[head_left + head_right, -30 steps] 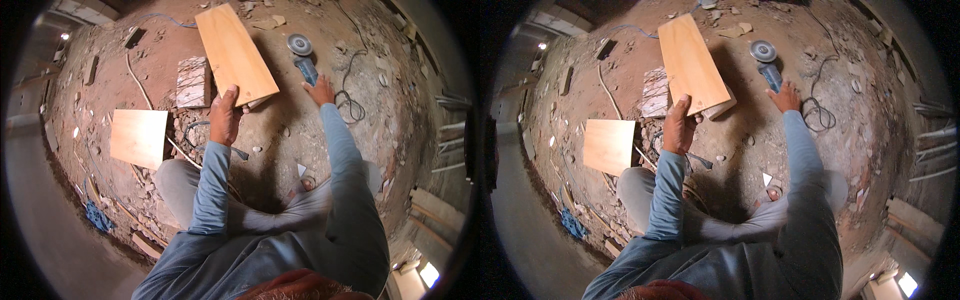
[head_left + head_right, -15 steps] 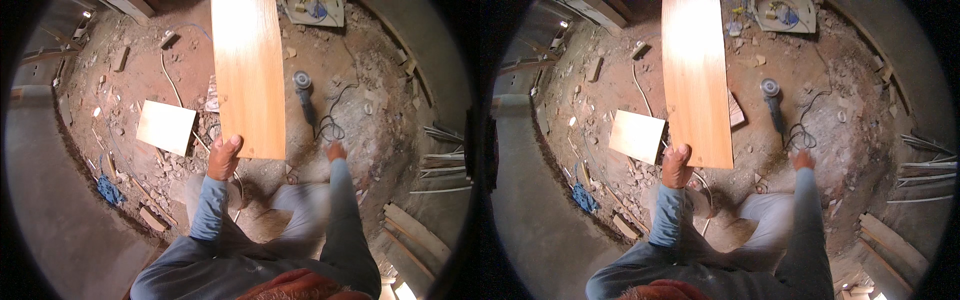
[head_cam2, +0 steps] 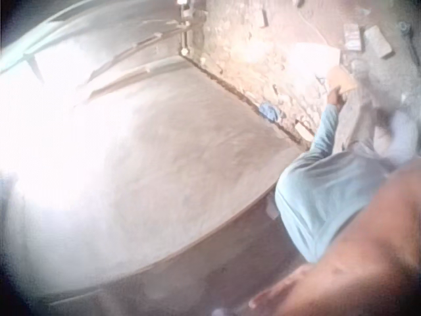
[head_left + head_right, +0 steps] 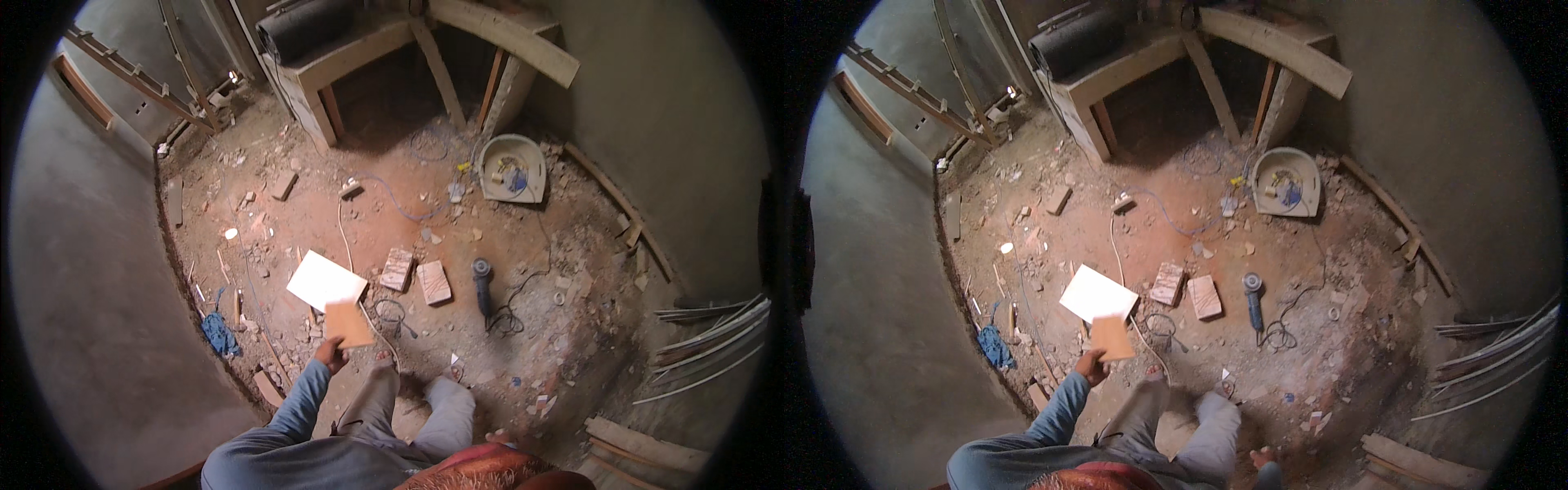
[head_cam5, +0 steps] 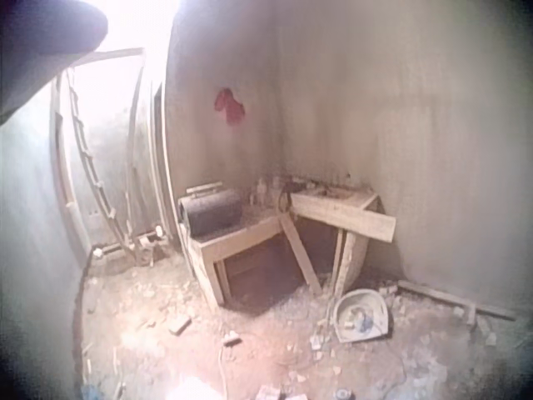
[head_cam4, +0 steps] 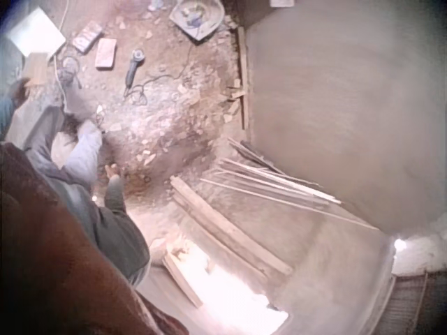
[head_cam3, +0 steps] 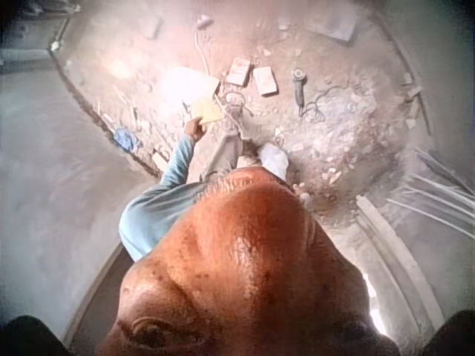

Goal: The person uses an angle grinder to cut a rectangular piece of plywood into smaller sections while sitting on the floor. After cutting, the person moves to a tiled area and applies cement to the floor using a trowel.

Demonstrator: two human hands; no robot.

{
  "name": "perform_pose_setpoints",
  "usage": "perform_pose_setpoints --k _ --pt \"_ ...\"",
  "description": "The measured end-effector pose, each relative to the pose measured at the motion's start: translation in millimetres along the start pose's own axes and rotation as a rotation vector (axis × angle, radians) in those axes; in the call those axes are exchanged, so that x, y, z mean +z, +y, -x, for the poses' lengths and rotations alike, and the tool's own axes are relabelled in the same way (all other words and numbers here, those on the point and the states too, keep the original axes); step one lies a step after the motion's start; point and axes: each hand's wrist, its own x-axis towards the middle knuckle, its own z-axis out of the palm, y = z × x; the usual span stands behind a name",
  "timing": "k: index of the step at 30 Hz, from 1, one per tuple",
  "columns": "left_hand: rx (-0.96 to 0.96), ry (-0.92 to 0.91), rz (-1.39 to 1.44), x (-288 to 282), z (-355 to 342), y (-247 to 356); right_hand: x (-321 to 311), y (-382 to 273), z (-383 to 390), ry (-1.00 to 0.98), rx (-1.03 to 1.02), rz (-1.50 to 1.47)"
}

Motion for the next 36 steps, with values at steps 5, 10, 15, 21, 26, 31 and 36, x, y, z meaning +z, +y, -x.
perform_pose_setpoints --k 5,10,15,21,26,31,36 --pt "-0.163 0.409 0.245 -194 18 -50 1 -3 119 0.079 -0.128 -0.092" --pt "-0.212 0.632 0.088 -301 131 -89 5 -4 189 0.138 -0.206 -0.184" --pt "-0.132 0.448 -0.239 -259 151 -84 6 -35 222 0.098 -0.369 -0.441" --pt "0.024 0.141 -0.613 -159 151 -78 -16 -111 184 0.211 -0.628 0.645" --pt "0.104 -0.066 -0.812 -63 169 -79 -31 -175 161 0.217 -0.897 1.193" --pt "0.152 -0.215 -0.934 28 174 -92 -73 -223 136 0.188 -1.182 1.426" --pt "0.191 -0.220 -0.999 98 178 -102 -96 -245 146 -0.034 -0.571 0.223"
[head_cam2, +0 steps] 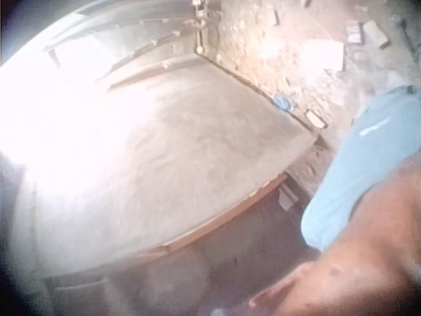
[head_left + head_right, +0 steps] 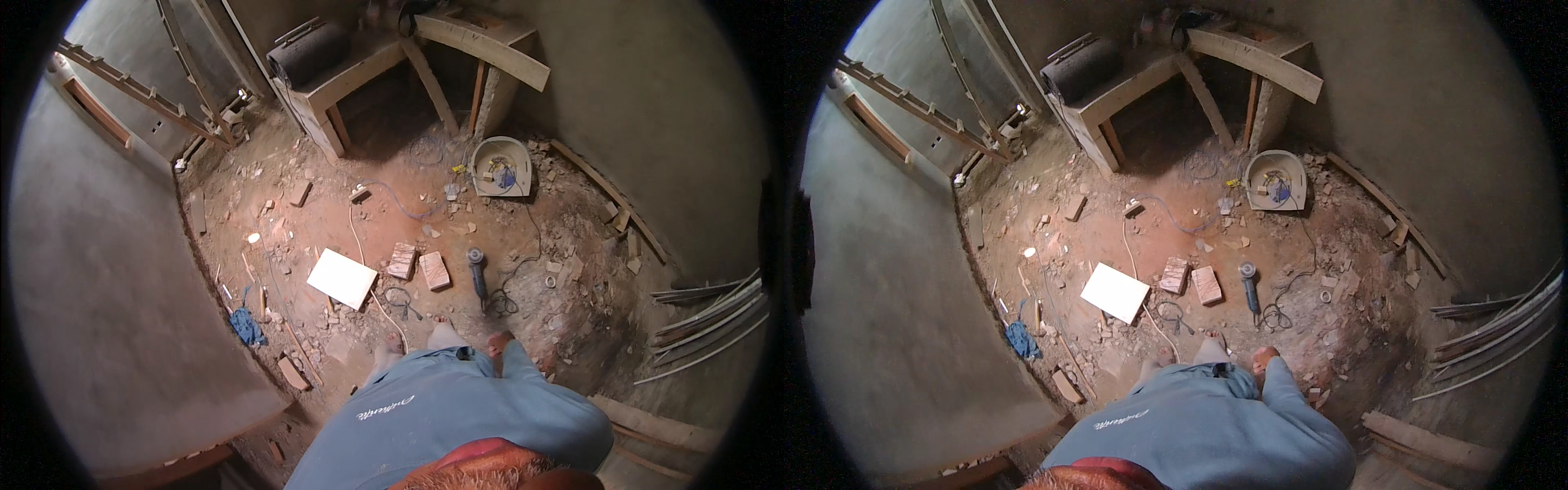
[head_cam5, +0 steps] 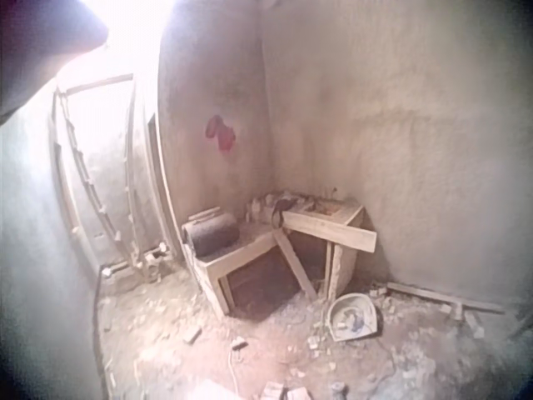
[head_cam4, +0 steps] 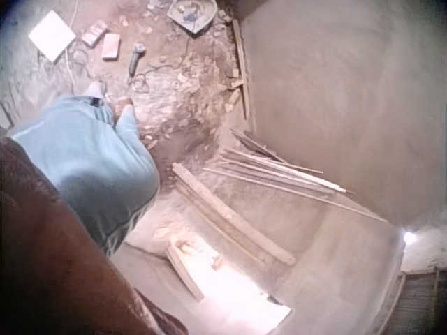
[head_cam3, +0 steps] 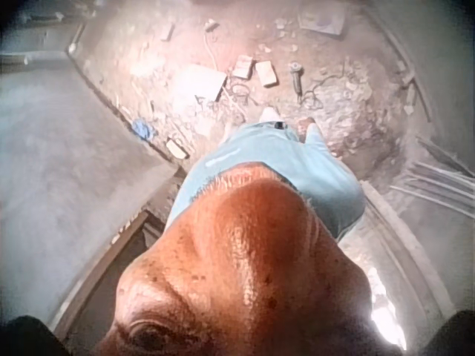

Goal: The person uses an angle grinder to cut a rectangular piece of plywood into smaller sections while sitting on the floor. After cutting, the person moves to a tiled area and applies cement to the floor using a trowel.

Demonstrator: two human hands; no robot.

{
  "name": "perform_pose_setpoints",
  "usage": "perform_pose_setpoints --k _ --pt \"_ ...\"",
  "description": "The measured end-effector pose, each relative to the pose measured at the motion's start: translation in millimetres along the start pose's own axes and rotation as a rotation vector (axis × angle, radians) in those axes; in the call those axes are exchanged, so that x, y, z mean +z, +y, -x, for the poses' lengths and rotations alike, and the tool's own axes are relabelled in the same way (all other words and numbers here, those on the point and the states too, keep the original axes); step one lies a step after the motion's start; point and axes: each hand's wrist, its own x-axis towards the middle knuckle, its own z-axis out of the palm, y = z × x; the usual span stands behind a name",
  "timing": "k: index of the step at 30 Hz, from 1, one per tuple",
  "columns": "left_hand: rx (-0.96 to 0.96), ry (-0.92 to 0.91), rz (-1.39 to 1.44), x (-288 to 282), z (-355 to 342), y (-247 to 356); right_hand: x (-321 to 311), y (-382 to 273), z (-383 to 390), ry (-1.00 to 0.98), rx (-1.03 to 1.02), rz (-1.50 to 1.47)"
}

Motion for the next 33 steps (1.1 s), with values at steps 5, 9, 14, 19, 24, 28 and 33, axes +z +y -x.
perform_pose_setpoints --k 5,9,14,19,24,28,33 --pt "0.016 0.012 -0.021 39 -6 42 -81 58 -38 0.099 -0.327 1.566" --pt "0.057 -0.002 0.022 64 -22 57 -181 86 -56 -0.147 -0.005 1.652" --pt "-0.119 0.333 0.093 28 33 -20 -99 -135 64 0.150 0.030 0.377" --pt "-0.159 0.443 0.213 35 37 -65 -140 -156 -10 0.041 -0.445 0.556" --pt "-0.345 0.660 0.431 69 108 -179 -93 -225 -11 0.150 -0.688 1.128" --pt "-0.516 0.822 0.649 154 185 -277 -35 -235 -1 0.221 -0.477 0.720" --pt "-0.722 0.968 1.010 332 252 -339 28 -197 -41 -0.148 -0.386 0.926"
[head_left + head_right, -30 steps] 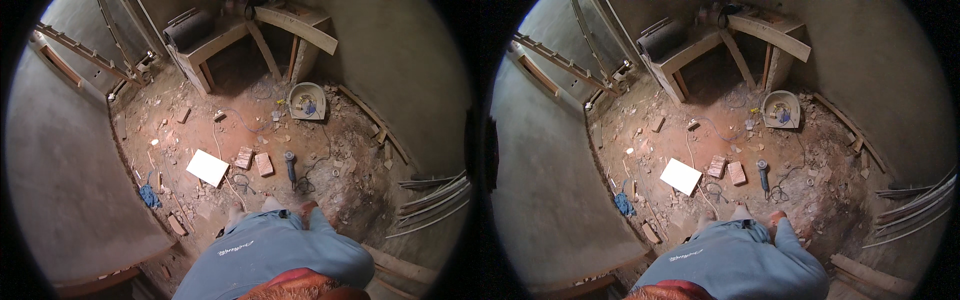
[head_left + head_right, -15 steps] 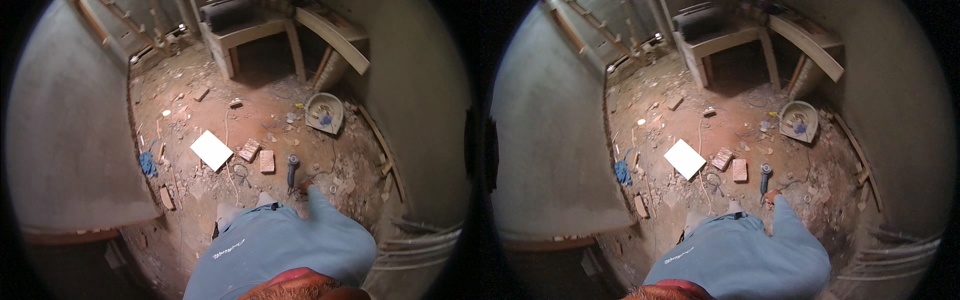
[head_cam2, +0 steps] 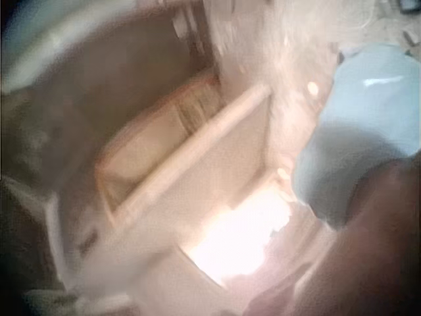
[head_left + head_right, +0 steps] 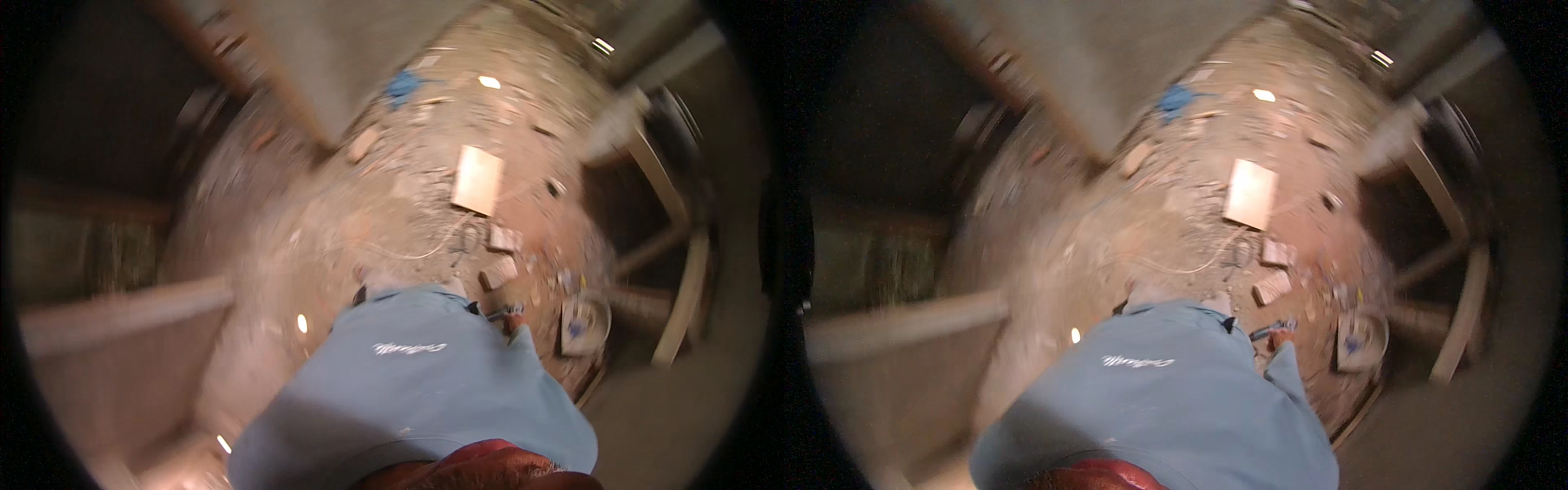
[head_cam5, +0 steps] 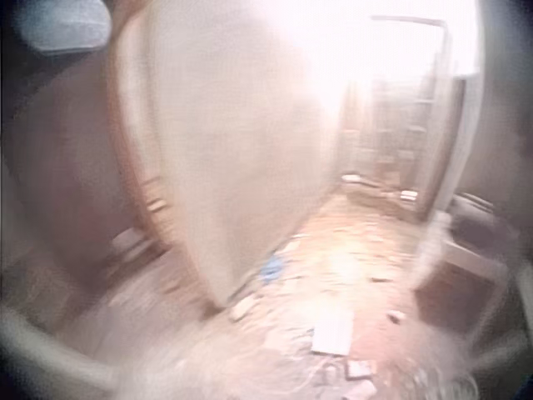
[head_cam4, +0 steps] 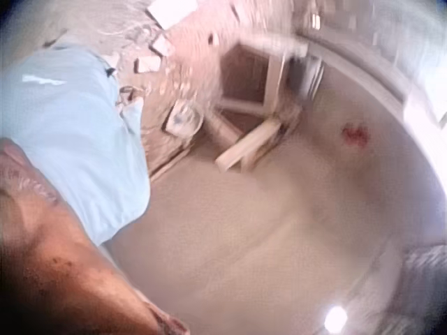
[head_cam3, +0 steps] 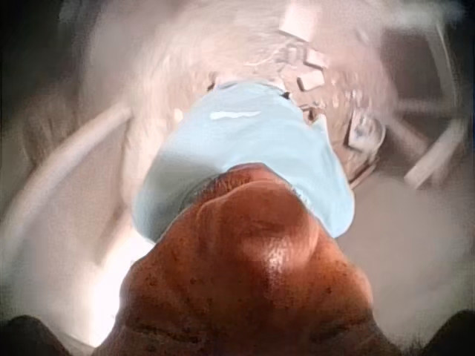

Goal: The person uses an angle grinder to cut a rectangular piece of plywood into smaller sections while sitting on the floor. After cutting, the person moves to a tiled area and applies cement to the floor using a trowel.

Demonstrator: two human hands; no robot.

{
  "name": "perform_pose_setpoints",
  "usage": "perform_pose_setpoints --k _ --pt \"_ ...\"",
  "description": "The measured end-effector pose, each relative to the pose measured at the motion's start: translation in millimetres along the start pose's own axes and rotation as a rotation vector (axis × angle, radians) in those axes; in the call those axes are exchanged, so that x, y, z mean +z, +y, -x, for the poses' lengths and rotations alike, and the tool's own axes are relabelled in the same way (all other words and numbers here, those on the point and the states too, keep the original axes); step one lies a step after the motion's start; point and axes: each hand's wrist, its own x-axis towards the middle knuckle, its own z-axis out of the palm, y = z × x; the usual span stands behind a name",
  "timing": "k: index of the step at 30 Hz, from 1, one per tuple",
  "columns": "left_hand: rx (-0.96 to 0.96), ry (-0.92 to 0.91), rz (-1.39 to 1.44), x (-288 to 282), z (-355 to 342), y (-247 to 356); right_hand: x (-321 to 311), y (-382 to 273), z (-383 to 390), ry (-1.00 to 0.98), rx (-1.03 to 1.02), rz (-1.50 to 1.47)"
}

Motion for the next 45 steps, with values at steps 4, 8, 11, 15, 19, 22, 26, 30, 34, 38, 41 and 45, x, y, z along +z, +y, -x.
perform_pose_setpoints --k 4,8,11,15,19,22,26,30,34,38,41,45 --pt "-0.187 -0.029 0.265 32 24 -79 27 0 -50 -0.165 0.015 0.033" --pt "-0.308 0.096 0.410 -4 47 -113 168 -163 -29 -0.343 -0.124 0.348" --pt "-0.348 0.086 0.505 -11 40 -114 223 -259 -17 -0.375 -0.190 0.452" --pt "-0.444 0.120 0.655 -24 39 -108 276 -365 -27 -0.431 -0.247 0.590" --pt "-0.565 0.192 0.809 -39 29 -91 334 -469 -63 -0.497 -0.299 0.778" --pt "-0.611 0.249 0.905 -64 0 -62 384 -545 -104 -0.535 -0.359 0.907" --pt "-0.790 0.324 1.103 -63 2 -12 484 -661 -141 -0.688 -0.471 1.108" --pt "-0.858 0.444 1.079 -35 2 44 592 -780 -148 -0.840 -0.568 1.158" --pt "-0.862 0.408 1.292 -72 -26 123 696 -932 -160 -0.915 -0.741 0.993" --pt "-0.997 0.315 1.444 -78 -37 161 816 -1000 -43 -0.763 -0.649 1.005" --pt "-1.021 0.292 1.469 -128 -65 136 907 -1021 -26 -0.793 -0.684 1.115" --pt "-0.941 0.316 1.534 -209 -138 89 1009 -1073 -54 -0.726 -0.999 1.794"
